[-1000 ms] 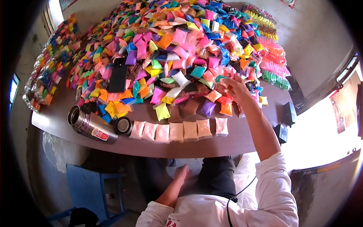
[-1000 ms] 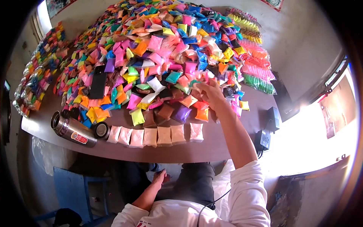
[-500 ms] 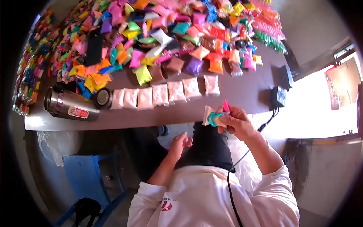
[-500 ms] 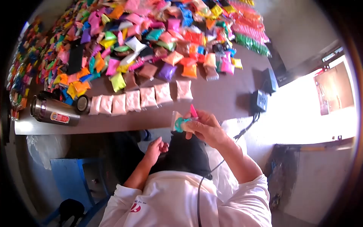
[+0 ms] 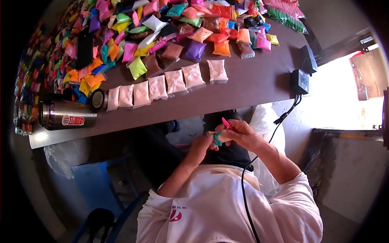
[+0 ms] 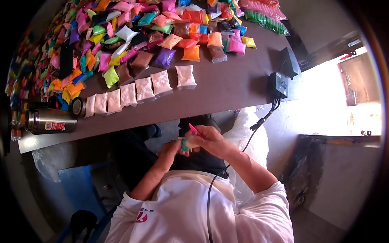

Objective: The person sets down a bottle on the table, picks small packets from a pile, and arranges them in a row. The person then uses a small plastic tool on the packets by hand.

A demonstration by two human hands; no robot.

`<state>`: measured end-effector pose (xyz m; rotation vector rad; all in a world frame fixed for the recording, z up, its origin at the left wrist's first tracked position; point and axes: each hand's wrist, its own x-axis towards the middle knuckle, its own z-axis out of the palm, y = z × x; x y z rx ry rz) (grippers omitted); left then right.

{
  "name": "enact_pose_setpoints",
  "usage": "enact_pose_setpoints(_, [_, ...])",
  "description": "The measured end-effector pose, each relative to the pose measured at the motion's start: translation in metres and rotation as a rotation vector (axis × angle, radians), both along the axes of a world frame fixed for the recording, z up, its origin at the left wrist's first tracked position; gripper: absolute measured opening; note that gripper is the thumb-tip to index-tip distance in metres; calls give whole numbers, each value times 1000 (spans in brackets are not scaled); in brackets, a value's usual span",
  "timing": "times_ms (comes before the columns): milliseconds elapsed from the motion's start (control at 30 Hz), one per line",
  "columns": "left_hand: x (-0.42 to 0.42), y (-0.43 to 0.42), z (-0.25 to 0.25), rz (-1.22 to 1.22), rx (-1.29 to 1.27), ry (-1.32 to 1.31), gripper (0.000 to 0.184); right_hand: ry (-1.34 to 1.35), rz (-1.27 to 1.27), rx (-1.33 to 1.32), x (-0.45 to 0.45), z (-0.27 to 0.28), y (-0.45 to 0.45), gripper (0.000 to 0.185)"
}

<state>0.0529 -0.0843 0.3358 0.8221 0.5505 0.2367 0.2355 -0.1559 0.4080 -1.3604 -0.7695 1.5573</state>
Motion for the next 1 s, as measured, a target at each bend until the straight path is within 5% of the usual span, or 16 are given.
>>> enact_pose_setpoints(67, [1,-1,0,-14,222,59,48,-99,-48,86,-1,-12,-3,23])
enact_pose_setpoints(233, [4,0,17,28,230,-22,51,-668,-237,207,-10,-4,0,18])
enact_pose_setpoints(367, [6,-1,29,74,198,-22,51,-555,-196,127,-6,-14,-6,22])
enact_pose_setpoints(433, [6,3,31,93,239,-11,50,-71,-281,7,-8,-9,-6,32])
enact_pose_setpoints(467, [5,4,31,112,278,-4,49,-68,-280,8,-10,-7,-5,32])
enact_pose_setpoints(633, [2,2,23,164,330,-2,47,-481,-198,250,-23,-3,-2,33])
enact_pose_setpoints(1000, [-5,1,31,191,335,32,43,-721,-108,243,-33,7,13,19])
